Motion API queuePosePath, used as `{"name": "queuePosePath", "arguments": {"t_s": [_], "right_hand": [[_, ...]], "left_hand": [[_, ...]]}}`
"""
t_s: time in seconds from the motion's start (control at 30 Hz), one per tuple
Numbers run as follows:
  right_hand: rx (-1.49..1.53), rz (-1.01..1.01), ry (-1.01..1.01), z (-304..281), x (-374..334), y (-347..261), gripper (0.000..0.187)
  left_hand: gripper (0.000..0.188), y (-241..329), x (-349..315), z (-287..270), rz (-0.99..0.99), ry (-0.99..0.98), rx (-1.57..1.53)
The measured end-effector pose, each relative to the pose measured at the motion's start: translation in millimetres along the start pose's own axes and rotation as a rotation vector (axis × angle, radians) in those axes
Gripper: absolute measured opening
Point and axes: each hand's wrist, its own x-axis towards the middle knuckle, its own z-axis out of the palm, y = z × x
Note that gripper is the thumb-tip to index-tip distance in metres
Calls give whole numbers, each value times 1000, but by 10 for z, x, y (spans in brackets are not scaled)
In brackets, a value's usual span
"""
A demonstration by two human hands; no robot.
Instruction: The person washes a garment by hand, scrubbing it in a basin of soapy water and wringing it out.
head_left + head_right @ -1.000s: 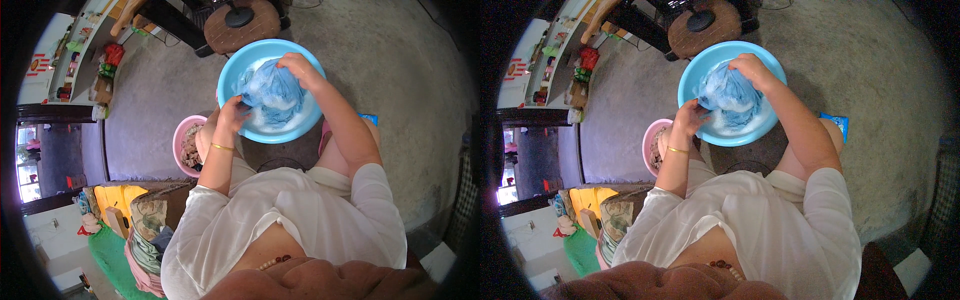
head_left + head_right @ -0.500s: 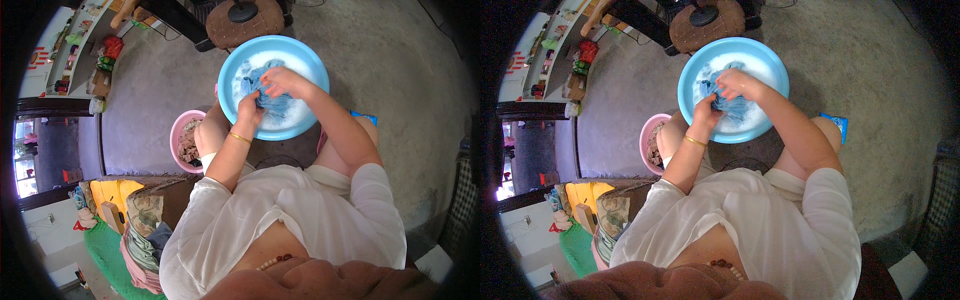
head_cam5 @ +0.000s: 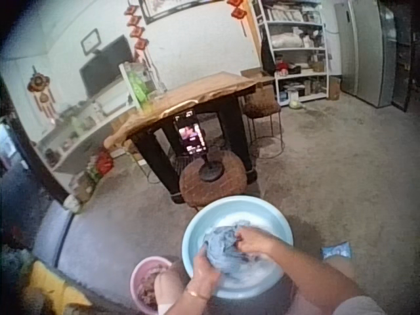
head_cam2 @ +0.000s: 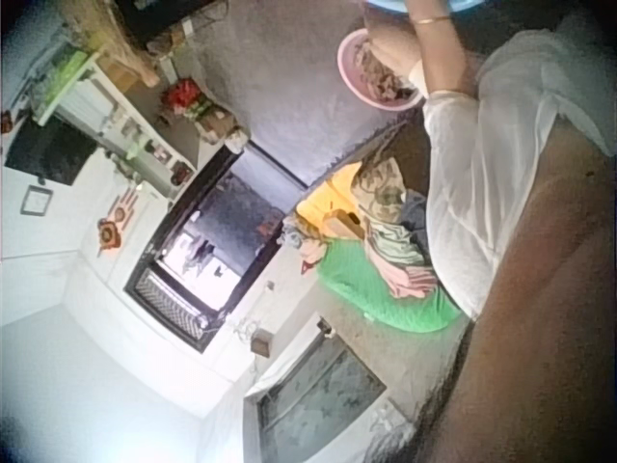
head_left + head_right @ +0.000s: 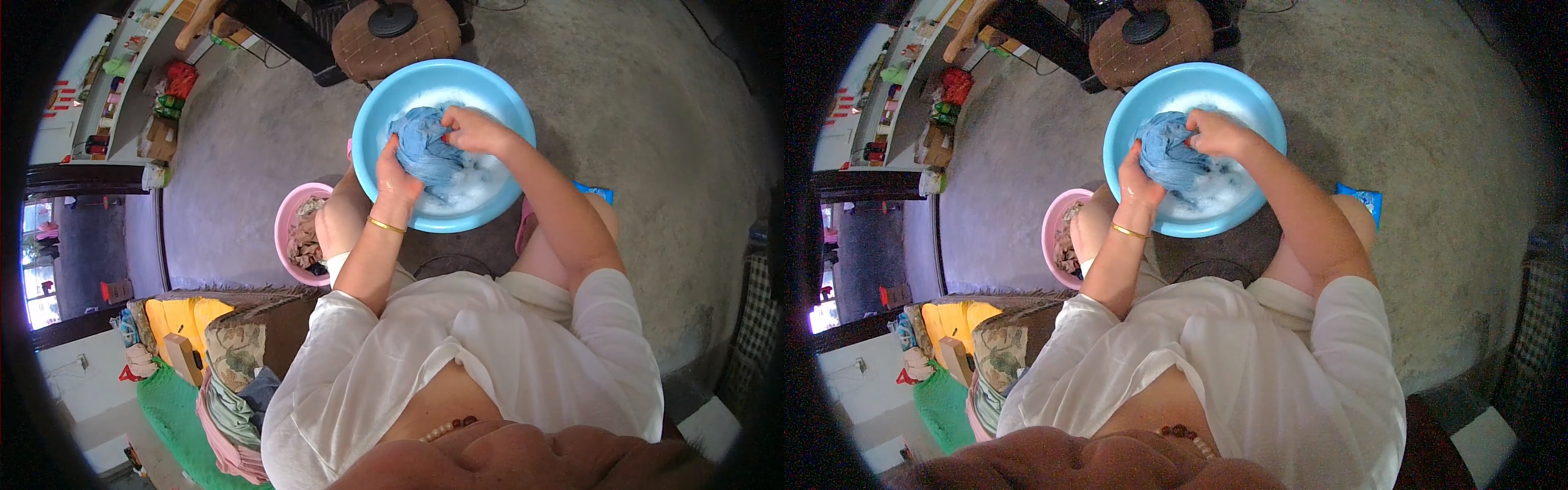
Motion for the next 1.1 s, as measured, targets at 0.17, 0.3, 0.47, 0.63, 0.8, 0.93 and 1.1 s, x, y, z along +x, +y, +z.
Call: {"name": "queuePosePath", "arguments": {"t_s": [0.17, 0.3, 0.47, 0.63, 0.8, 0.93, 1.1], "right_hand": [[96, 107, -15, -34, -19, -138, 33], [114, 169, -88, -94, -61, -290, 33], [354, 125, -35, 121, -14, 2, 24], [468, 204, 51, 134, -29, -25, 24], [959, 221, 199, 44, 36, 36, 18], [1241, 169, 164, -140, 61, -39, 22], [1345, 302, 216, -128, 105, -177, 22]], "left_hand": [[38, 61, -17, 186, 90, 7, 2], [41, 122, -65, 281, 128, 28, -96], [43, 152, 68, 178, 131, -9, -147], [37, 192, 243, -4, 141, -7, -87], [28, 248, 323, -234, 43, 34, 224], [23, 235, 105, -240, 260, 329, 574], [22, 100, -223, -114, -51, 92, 765]]}}
